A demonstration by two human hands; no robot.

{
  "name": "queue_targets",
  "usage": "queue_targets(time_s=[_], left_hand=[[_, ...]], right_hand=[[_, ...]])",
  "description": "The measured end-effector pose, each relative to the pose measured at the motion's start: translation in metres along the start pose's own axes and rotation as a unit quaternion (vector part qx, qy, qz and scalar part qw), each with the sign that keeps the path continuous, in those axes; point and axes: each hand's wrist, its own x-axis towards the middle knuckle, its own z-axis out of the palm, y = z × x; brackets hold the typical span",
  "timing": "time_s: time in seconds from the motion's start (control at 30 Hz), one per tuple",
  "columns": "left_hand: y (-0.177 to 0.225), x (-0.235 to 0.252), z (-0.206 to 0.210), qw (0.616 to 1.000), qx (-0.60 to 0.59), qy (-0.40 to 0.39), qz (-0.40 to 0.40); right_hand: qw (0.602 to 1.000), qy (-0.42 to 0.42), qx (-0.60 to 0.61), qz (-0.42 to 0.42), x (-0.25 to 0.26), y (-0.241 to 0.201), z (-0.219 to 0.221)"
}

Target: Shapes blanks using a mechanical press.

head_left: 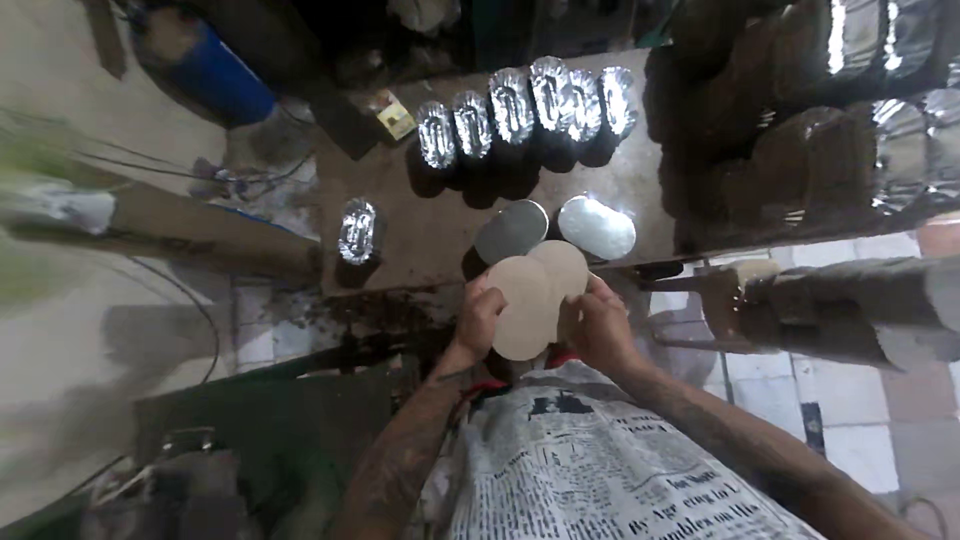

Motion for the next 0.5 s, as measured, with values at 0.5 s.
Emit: queue_targets(time_s=[0.5], left_hand=[[-0.149,0.123,0.054,0.838,0.435,-0.180,-0.276]], right_hand=[[0.707,-0.344,-0.618,0.033,0.029,0.030,-0.191]])
